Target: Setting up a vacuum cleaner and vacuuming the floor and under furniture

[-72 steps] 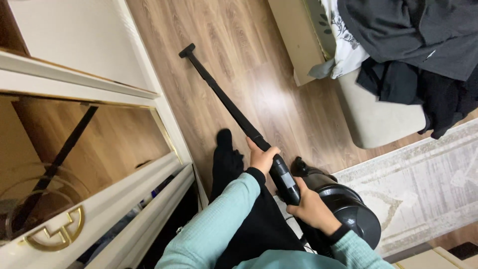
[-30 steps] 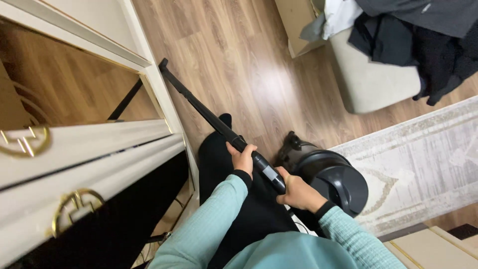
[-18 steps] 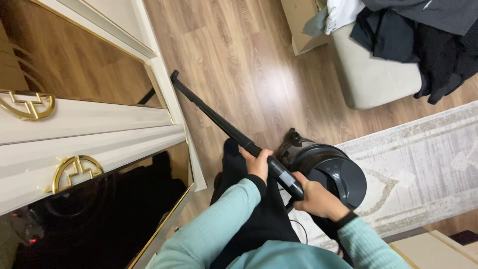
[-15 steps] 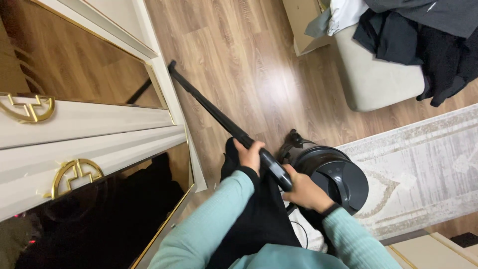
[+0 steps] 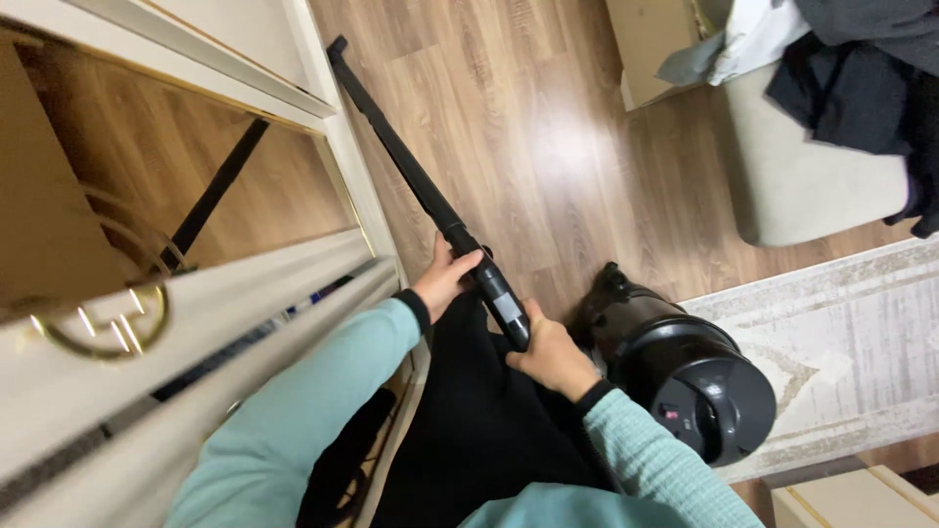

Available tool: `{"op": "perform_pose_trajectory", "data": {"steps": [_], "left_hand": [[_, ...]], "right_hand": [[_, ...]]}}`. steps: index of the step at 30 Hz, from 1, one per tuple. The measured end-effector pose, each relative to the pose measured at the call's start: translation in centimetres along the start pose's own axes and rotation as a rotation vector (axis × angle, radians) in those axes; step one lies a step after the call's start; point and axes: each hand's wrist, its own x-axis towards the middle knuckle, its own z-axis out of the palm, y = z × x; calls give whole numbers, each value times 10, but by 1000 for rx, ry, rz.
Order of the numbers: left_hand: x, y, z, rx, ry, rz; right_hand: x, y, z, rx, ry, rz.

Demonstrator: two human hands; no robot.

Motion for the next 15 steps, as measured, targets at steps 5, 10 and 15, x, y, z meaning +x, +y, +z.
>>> {"op": "perform_pose_trajectory", "data": {"steps": [5, 10, 15], "left_hand": [[-51, 92, -13, -37, -143, 40], [-11, 62, -72, -104, -183, 74], [-6, 61, -75, -138, -229, 100]], "right_hand": [[29, -69, -3, 84, 11, -7], [57, -114, -4, 100, 24, -32], [104, -145, 3, 68, 50, -65]]}}
